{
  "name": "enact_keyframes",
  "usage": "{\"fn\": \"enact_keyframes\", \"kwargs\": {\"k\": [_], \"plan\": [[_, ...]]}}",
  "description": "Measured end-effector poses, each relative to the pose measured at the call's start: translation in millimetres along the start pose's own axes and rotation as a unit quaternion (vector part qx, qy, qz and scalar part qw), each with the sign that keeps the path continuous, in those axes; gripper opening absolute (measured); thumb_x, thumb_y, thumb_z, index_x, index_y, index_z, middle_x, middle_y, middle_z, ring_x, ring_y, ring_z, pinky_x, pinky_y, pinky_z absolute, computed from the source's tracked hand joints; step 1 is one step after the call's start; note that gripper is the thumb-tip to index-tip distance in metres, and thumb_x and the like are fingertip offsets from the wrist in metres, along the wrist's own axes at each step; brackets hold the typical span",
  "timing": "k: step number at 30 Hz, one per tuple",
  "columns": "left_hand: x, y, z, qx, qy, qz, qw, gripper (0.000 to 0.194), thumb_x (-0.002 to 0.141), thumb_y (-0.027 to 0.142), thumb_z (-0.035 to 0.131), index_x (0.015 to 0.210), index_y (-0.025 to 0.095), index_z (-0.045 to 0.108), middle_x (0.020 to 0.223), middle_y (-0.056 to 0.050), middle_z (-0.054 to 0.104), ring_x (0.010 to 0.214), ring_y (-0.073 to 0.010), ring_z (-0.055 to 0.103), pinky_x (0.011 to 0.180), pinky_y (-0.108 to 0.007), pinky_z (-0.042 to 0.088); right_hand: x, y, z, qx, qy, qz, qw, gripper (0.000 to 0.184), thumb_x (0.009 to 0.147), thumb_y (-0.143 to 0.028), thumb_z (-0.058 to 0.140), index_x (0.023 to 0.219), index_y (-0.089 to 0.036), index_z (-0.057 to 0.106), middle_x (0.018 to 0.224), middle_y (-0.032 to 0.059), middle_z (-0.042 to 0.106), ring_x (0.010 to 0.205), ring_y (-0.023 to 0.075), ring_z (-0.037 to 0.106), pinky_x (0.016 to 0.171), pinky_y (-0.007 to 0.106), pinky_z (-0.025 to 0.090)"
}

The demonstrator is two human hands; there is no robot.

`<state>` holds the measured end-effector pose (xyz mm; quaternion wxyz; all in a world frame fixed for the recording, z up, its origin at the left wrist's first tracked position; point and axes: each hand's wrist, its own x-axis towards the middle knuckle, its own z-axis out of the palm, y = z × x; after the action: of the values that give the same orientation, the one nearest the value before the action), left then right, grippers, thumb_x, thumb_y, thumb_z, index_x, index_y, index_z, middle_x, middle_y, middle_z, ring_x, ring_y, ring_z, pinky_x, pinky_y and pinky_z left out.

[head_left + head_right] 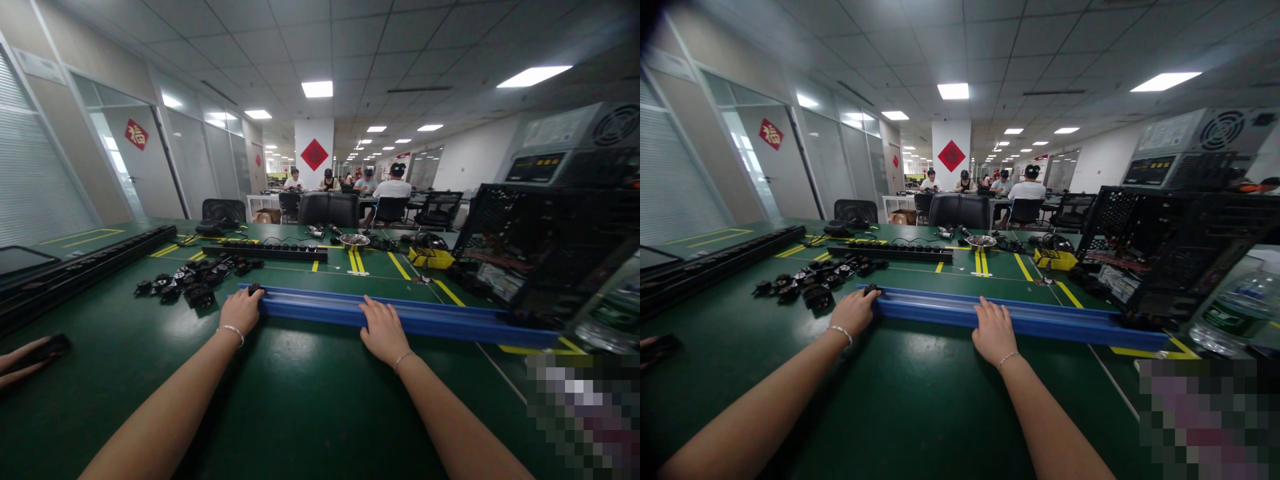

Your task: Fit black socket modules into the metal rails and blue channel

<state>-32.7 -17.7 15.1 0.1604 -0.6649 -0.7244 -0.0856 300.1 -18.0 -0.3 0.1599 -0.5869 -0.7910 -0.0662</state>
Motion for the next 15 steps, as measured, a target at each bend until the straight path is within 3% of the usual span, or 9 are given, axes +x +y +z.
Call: {"fn": "enact_keyframes", "kwargs": {"k": [11,15], "plan": [[5,-25,4.7,0.019,-0.008,-0.019,1.0,0.047,0.08,0.013,0.035,0.122,0.026,0.052,0.117,-0.011,0.057,0.107,-0.024,0.052,0.088,-0.035,0.042,0,1,2,0.001,0.007,-0.003,1.0,0.05,0.073,-0.02,0.042,0.123,-0.016,0.05,0.14,0.0069,0.038,0.126,0.0209,0.032,0.107,0.041,0.014],[7,-31,4.7,0.003,-0.041,-0.042,0.998,0.048,0.08,0.013,0.033,0.123,0.027,0.05,0.116,-0.01,0.056,0.099,-0.0217,0.058,0.084,-0.033,0.044,0,1,2,0.0,0.011,-0.002,1.0,0.05,0.073,-0.019,0.042,0.123,-0.016,0.049,0.14,0.0073,0.038,0.126,0.0207,0.032,0.107,0.041,0.013]]}}
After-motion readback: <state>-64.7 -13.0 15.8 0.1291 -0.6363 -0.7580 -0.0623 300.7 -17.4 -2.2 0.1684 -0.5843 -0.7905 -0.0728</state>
